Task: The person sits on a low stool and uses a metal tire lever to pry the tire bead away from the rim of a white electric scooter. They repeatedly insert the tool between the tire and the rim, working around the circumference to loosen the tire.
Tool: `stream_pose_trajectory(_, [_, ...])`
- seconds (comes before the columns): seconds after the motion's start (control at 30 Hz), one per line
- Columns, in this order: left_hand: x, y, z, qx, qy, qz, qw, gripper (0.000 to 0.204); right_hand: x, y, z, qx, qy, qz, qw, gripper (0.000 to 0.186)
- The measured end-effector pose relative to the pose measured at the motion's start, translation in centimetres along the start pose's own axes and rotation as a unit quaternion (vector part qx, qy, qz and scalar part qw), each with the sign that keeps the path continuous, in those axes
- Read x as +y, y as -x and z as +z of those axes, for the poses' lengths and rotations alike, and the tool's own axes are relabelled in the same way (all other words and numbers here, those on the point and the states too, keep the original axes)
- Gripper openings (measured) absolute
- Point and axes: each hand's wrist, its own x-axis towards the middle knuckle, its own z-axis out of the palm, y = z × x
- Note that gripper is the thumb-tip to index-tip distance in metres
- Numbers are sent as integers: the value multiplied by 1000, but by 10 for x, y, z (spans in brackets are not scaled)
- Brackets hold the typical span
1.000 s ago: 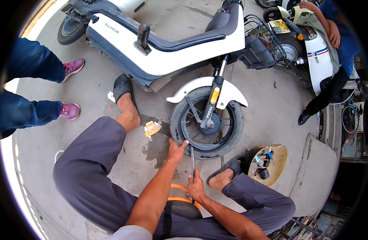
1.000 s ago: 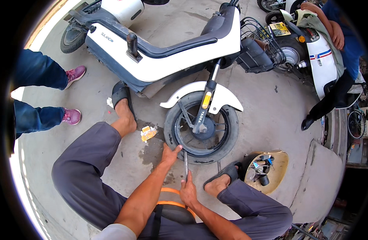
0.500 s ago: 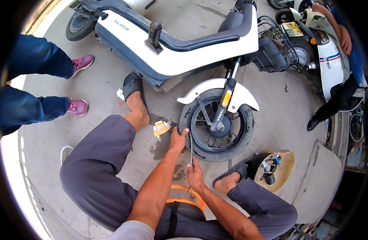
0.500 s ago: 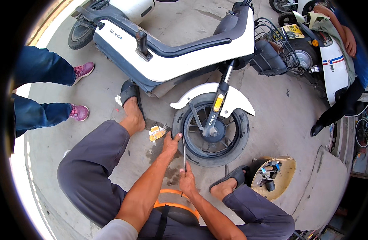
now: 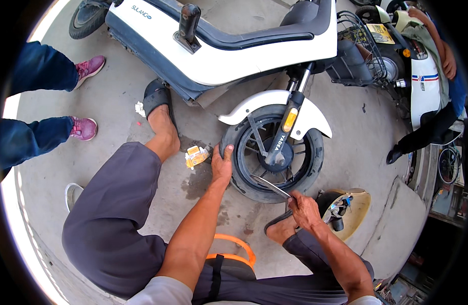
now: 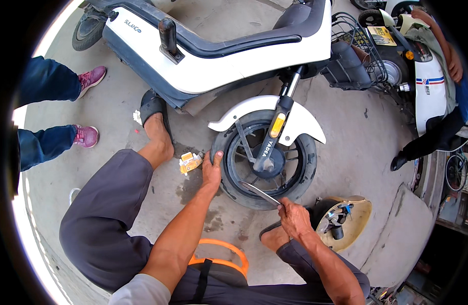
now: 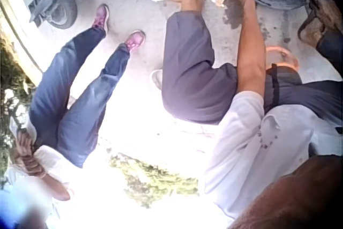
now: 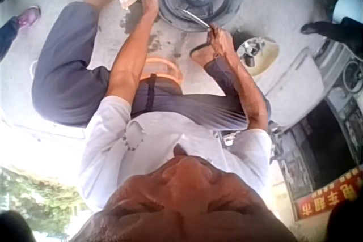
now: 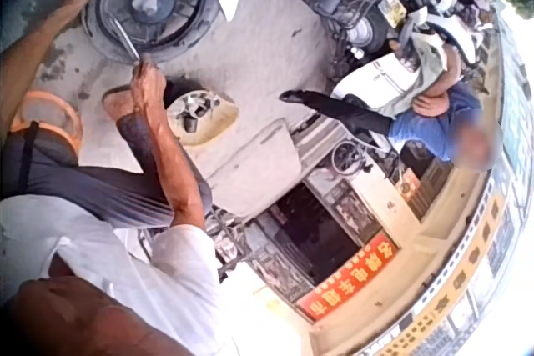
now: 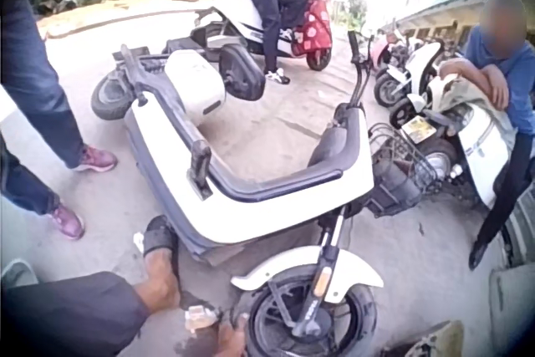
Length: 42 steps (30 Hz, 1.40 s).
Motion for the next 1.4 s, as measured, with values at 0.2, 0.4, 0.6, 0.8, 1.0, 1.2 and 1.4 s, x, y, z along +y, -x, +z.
stream_pose_trajectory(0.2, [-20,-3,10,56,-46,58,996,59,13,-39,-49,-23,202,-110,973,27])
stream_pose_trajectory(0.4, [-18,-11,9,39,-103,55,992,60,12,-72,-62,-89,242,-155,954,28])
stream_pose_trajectory(0.6, [-25,-6,10,58,-63,62,994,58,-18,-92,-75,-133,351,-264,889,24])
stream_pose_trajectory(0.8, [-21,-4,16,51,-93,45,993,61,-10,-98,-84,-82,297,-221,925,25])
stream_pose_trajectory(1.0, [-26,-7,14,48,-75,54,995,61,1,-103,-89,-124,336,-234,904,29])
stream_pose_trajectory(1.2, [-23,-6,15,57,-85,54,993,58,-5,-130,-90,-142,370,-313,863,30])
stream_pose_trajectory(1.4, [-22,-6,17,49,-89,43,994,58,-19,-133,-85,-165,398,-339,837,23])
